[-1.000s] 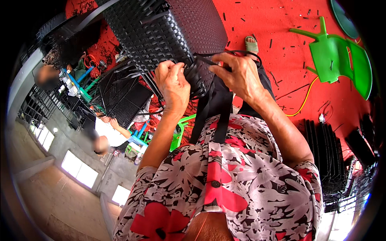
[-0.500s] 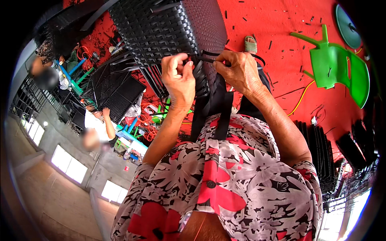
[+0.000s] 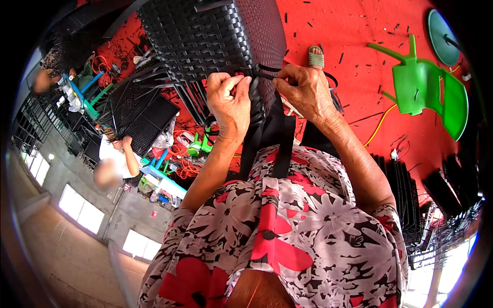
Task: The person weaves black synthetic strips through a structural frame to create a furniture panel by hand, threading and pulling individual strips through the existing weave.
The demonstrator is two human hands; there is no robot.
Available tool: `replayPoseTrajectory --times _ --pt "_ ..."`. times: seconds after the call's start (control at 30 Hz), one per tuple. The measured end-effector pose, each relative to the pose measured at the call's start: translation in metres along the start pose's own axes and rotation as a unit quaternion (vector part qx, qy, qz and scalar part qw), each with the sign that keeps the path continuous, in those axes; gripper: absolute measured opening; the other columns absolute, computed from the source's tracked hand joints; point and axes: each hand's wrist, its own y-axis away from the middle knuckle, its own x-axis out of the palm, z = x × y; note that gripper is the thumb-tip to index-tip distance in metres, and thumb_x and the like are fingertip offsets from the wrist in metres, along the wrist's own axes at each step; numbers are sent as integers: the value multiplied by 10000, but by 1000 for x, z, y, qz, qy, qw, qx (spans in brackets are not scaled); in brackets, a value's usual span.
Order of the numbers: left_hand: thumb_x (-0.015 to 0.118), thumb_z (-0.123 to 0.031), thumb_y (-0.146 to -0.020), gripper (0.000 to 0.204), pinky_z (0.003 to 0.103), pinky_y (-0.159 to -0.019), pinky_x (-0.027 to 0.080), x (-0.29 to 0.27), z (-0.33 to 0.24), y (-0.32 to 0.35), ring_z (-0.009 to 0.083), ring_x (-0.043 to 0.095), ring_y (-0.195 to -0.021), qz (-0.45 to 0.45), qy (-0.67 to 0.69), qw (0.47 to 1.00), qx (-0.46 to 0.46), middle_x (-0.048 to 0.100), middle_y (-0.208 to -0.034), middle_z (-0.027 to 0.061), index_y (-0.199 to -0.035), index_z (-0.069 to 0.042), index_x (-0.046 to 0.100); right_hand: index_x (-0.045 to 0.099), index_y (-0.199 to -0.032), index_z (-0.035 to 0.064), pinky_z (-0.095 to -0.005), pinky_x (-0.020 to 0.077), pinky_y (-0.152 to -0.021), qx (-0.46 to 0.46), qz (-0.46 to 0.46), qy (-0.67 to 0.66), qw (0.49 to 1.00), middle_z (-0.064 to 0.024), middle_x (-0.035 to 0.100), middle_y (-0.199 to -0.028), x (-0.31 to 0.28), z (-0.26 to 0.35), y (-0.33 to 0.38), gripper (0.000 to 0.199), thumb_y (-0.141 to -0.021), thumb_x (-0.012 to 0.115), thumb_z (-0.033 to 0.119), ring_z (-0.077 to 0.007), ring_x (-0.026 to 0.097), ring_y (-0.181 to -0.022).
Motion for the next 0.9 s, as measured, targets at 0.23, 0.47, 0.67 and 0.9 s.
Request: replayPoseTrajectory --times 0.23,0.47,0.67,0.9 --pt "757 12 -662 157 294 -618 424 7 -8 4 189 528 -686 -23 -15 999 -18 517 -777 56 -744 -2 624 666 -771 48 -393 500 -595 -7 -10 -9 1000 -136 631 -647 -5 3 2 169 -747 629 210 -312 636 -618" --pt "766 15 -639 193 311 -559 419 15 -12 -1 171 520 -607 -31 -45 998 -3 535 -789 54 -739 -19 603 652 -817 14 -279 359 -453 -36 -26 -37 998 -34 466 -511 -2 -5 -1 132 -788 681 140 -88 430 -466" --pt "701 54 -689 125 280 -686 434 20 -13 1 178 547 -754 -37 57 993 -100 539 -782 55 -744 10 597 671 -795 25 -340 454 -500 15 23 -34 999 -122 596 -570 -9 1 -8 181 -785 650 204 -214 597 -489" --pt "685 47 -709 103 277 -688 426 19 -16 -2 162 540 -748 -4 156 973 -169 545 -804 54 -733 25 587 667 -867 -18 -230 345 -478 51 68 -137 987 27 512 -582 -16 -10 -13 158 -838 658 137 -26 429 -541"
